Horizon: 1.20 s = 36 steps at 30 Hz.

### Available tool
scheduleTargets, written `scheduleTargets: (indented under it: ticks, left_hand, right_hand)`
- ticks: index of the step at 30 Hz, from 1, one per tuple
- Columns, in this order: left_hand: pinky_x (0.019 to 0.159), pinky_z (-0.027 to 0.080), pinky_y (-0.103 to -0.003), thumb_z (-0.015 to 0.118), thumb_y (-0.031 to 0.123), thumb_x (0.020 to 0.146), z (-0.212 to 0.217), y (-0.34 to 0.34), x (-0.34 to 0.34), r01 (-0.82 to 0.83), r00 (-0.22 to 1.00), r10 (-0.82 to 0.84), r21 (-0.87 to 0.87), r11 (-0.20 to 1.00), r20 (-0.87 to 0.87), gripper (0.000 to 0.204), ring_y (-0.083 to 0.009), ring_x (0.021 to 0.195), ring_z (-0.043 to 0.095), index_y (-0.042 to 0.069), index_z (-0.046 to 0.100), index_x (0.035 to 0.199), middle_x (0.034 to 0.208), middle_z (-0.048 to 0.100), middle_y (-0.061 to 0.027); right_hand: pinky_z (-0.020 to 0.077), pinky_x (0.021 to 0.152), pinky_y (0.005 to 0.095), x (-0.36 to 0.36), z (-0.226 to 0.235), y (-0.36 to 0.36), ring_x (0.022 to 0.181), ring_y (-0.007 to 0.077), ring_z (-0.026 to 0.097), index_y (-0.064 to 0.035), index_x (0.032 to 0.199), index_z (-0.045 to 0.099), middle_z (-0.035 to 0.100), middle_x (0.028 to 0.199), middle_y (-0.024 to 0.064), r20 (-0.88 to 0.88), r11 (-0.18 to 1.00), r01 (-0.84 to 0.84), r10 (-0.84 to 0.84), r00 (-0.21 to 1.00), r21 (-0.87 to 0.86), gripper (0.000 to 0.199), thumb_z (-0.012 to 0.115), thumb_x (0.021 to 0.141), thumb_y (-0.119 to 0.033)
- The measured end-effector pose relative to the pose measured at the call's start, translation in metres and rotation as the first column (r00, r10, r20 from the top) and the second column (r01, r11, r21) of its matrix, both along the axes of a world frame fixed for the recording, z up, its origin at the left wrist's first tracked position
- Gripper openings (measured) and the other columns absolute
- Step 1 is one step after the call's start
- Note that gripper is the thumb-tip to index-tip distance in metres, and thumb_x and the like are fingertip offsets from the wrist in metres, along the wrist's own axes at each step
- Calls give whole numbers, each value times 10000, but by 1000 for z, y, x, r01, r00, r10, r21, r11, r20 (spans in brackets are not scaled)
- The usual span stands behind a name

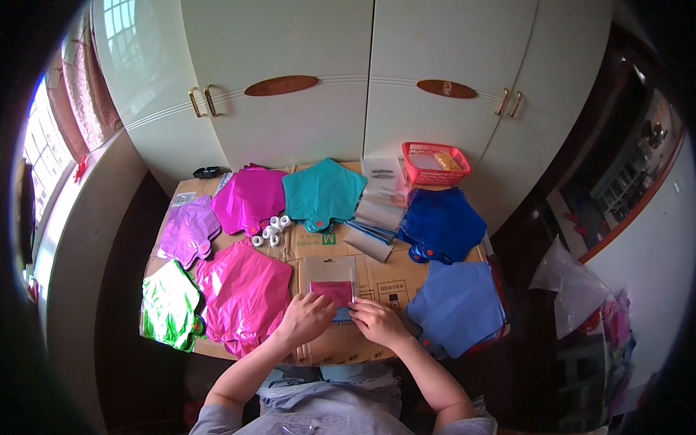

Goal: Packaging colorful plastic pieces into bags and cardboard sleeves at a workbench.

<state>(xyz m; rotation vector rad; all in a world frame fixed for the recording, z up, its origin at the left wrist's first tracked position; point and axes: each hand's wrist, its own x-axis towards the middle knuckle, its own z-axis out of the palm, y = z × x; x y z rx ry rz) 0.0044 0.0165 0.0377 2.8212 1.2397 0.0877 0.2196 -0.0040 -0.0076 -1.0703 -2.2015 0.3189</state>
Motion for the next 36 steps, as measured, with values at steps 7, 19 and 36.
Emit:
scheduleTargets:
  ticks: [7,19,36]
  left_hand:
    - [623,520,-349,583,179,800,-31,28,30,-68,988,41,177,982,151,393,-218,789,656,106,566,1186,878,628,-58]
    - [527,528,-329,550,166,829,-39,31,32,-43,994,27,147,988,110,440,-214,651,664,84,516,1260,786,635,-56]
    - [609,510,-326,611,149,749,-29,-10,-12,23,974,-46,104,994,222,201,-219,769,613,96,612,943,846,591,-40]
  right_hand:
    - [503,901,354,-2,0,-1,1061,255,620,-18,904,690,679,1024,93,4,1000,17,-17,1000,6,118,668,800,-68]
    - [501,898,355,-2,1,-2,1067,254,617,-14,886,690,676,1010,98,-11,999,36,-36,999,-14,105,666,796,-62]
    - [495,925,348,-1,-4,-3,1101,242,601,-19,935,696,673,1088,79,-28,1000,23,-23,999,7,180,646,762,-11]
